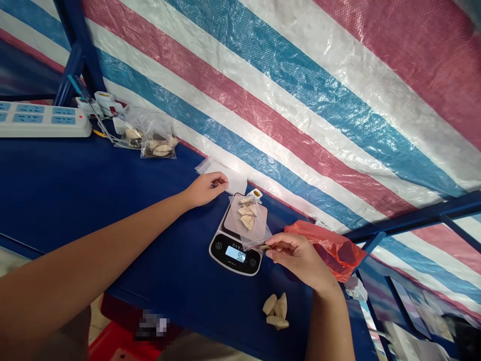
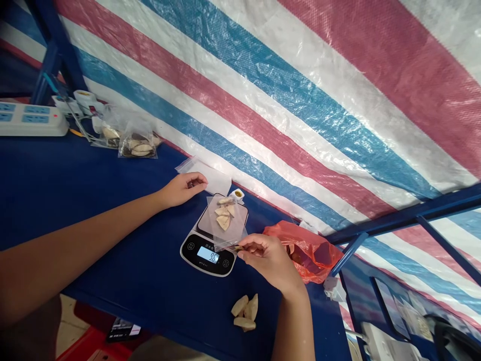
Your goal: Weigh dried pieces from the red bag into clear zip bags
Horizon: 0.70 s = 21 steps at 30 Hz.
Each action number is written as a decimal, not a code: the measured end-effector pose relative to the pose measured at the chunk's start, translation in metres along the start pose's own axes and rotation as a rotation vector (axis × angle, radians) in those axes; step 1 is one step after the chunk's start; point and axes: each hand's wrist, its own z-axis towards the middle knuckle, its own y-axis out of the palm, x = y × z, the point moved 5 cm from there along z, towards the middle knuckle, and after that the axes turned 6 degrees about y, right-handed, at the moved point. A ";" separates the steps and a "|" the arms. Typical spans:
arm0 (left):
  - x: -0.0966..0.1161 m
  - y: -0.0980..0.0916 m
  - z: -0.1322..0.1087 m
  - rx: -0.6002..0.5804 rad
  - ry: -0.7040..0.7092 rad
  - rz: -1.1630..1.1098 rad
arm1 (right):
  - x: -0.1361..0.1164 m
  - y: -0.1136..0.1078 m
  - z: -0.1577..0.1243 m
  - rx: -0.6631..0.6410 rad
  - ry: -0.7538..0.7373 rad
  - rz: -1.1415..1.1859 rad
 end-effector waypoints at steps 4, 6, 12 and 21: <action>0.015 0.014 -0.003 -0.063 0.026 -0.070 | -0.003 -0.001 0.003 0.239 -0.096 -0.176; 0.021 0.022 -0.004 -0.119 0.042 -0.073 | -0.006 -0.001 0.005 0.346 -0.136 -0.284; 0.025 0.032 -0.004 -0.158 0.081 -0.071 | -0.003 0.005 0.018 0.648 -0.189 -0.323; 0.013 0.017 -0.002 -0.055 0.040 -0.036 | 0.015 -0.013 0.020 0.686 -0.010 0.055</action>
